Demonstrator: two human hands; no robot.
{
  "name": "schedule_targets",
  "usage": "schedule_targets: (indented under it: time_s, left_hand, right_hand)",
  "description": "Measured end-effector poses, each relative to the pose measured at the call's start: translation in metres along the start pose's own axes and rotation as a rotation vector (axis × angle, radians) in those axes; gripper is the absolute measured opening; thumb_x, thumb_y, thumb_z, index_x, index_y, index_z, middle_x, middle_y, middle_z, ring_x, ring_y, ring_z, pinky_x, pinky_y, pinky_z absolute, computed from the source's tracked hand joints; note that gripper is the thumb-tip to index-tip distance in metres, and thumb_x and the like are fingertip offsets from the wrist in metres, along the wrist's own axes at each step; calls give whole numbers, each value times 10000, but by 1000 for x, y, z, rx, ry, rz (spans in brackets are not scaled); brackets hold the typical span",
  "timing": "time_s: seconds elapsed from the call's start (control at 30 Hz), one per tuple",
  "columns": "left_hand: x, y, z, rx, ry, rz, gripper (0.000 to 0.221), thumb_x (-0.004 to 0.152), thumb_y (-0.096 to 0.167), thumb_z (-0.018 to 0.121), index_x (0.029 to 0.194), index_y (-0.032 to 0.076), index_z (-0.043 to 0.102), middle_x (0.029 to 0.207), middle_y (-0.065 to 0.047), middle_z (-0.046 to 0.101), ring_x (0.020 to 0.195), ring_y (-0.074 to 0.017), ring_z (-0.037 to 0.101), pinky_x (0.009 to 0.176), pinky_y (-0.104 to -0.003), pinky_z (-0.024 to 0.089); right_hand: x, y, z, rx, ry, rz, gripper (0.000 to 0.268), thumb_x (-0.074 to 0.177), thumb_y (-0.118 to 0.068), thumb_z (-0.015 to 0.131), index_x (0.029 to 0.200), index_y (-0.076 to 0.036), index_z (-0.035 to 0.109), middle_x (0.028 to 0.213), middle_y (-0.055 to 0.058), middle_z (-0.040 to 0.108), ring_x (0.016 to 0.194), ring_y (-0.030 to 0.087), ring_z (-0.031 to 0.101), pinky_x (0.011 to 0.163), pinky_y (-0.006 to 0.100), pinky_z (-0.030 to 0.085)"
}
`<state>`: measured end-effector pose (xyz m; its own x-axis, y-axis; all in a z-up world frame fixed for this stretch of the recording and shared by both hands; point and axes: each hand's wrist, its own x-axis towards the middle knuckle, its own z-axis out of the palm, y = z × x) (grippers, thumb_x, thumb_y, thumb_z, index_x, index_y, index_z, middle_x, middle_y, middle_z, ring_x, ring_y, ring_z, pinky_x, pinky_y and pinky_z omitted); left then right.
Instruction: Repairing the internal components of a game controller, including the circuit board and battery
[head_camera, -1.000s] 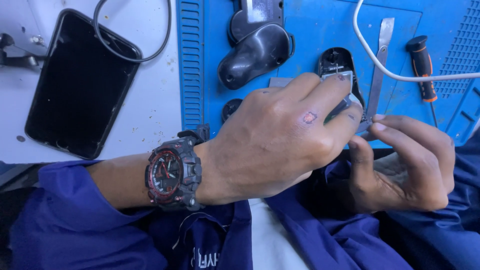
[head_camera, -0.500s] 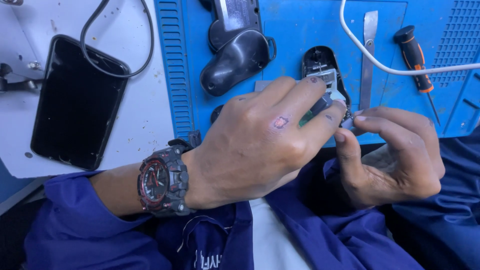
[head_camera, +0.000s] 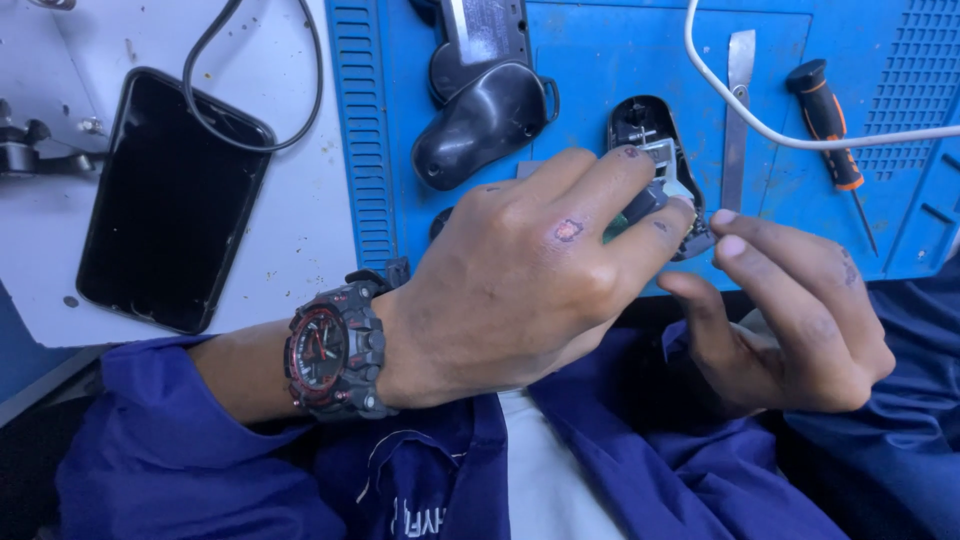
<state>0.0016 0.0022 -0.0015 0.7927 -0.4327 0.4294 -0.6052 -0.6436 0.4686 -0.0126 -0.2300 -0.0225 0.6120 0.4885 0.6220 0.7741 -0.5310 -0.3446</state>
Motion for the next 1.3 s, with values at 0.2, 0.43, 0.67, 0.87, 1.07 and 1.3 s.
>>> schedule_targets:
  time_s: [0.2, 0.43, 0.67, 0.87, 1.07, 1.3]
  left_hand:
    - [-2, 0, 2, -1, 28, -14, 81, 1013, 161, 732, 1064, 99, 726, 1047, -74, 604, 794, -233, 591, 573, -338, 473]
    - [-4, 0, 6, -41, 47, -13, 166, 943, 21, 719, 1098, 73, 748, 1108, -104, 635, 822, -240, 612, 590, -337, 501]
    - [-4, 1, 6, -33, 17, -27, 211, 869, 73, 765, 1070, 108, 712, 1105, -77, 615, 838, -235, 603, 619, -338, 506]
    - [-4, 0, 8, -46, 40, -36, 172, 876, 49, 774, 1026, 104, 709, 1063, -75, 614, 787, -228, 584, 584, -340, 481]
    - [-3, -3, 7, -78, 58, -38, 89, 938, 27, 750, 969, 84, 690, 1000, -84, 590, 760, -232, 566, 580, -342, 473]
    - [-5, 0, 9, -76, 134, -29, 68, 1029, 66, 716, 1082, 68, 758, 1024, -82, 631, 796, -246, 601, 528, -354, 461]
  right_hand:
    - [1, 2, -4, -12, -84, -32, 51, 1005, 139, 729, 1028, 149, 684, 1011, 431, 688, 861, 498, 725, 766, 526, 597]
    - [2, 6, 13, -52, 7, -86, 41, 1021, 115, 692, 997, 116, 659, 964, 423, 694, 830, 506, 725, 712, 535, 565]
    - [13, -10, 15, -95, 1, 47, 208, 1075, 31, 567, 901, 111, 647, 979, 415, 699, 812, 487, 702, 757, 538, 539]
    - [14, -6, 0, -63, -132, 32, 180, 1090, 37, 589, 953, 116, 675, 1033, 403, 712, 843, 502, 700, 780, 543, 523]
    - [16, -6, 3, -26, -113, 10, 87, 1024, 212, 736, 1009, 162, 666, 1004, 425, 709, 866, 497, 728, 818, 527, 558]
    - [16, 0, -8, -11, -211, -42, 39, 1022, 212, 651, 1023, 190, 683, 1029, 441, 699, 901, 511, 714, 861, 518, 564]
